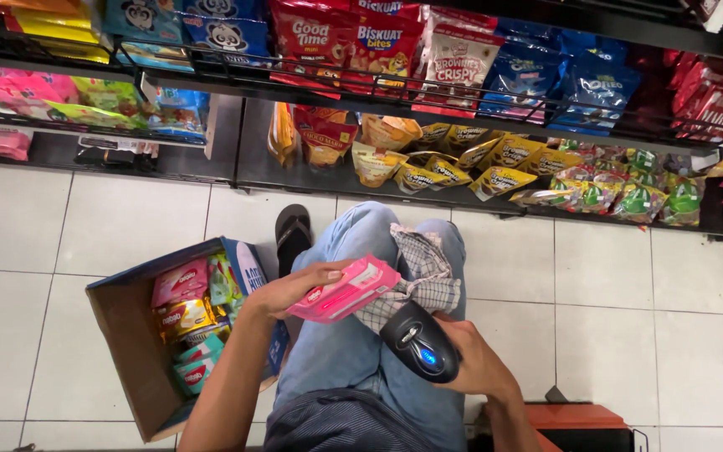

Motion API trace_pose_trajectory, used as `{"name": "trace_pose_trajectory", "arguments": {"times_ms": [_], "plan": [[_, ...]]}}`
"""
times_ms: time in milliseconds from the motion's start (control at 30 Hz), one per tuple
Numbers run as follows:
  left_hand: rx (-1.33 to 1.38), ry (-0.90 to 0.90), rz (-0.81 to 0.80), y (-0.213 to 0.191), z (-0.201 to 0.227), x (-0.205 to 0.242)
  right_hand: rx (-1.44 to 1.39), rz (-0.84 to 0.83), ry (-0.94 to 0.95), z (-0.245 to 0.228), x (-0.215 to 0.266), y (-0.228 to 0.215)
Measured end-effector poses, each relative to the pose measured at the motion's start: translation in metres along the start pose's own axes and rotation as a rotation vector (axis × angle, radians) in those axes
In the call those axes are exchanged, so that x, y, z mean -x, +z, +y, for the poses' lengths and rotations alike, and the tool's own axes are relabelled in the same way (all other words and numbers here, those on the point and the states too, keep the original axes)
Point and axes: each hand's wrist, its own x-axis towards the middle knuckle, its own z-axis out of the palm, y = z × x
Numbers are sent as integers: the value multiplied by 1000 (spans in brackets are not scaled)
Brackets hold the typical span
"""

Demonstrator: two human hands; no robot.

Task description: Stocking snack shelves by cleaning and scanning individual items from a box.

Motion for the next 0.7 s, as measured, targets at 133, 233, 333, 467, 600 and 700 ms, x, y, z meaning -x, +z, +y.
{"name": "trace_pose_trajectory", "arguments": {"times_ms": [133, 233, 333, 467, 600, 700], "plan": [[-2, 10, -31, -15, -12, -4, 2, -14, -12, 9, 3, 0], [-31, 13, -8, -12, -10, -3, -16, -19, 16, 20, 7, -2], [-23, 7, -14, -16, -15, -4, -6, -15, 59, 15, 6, -3], [-307, 240, -5, 8, 10, 6, 138, -42, -13, -23, -6, -4], [-705, 451, 241, 65, 55, 19, 452, -225, -8, -38, -11, 17], [-1091, 587, 456, 85, 63, 18, 509, -277, -21, -51, -14, 20]]}}
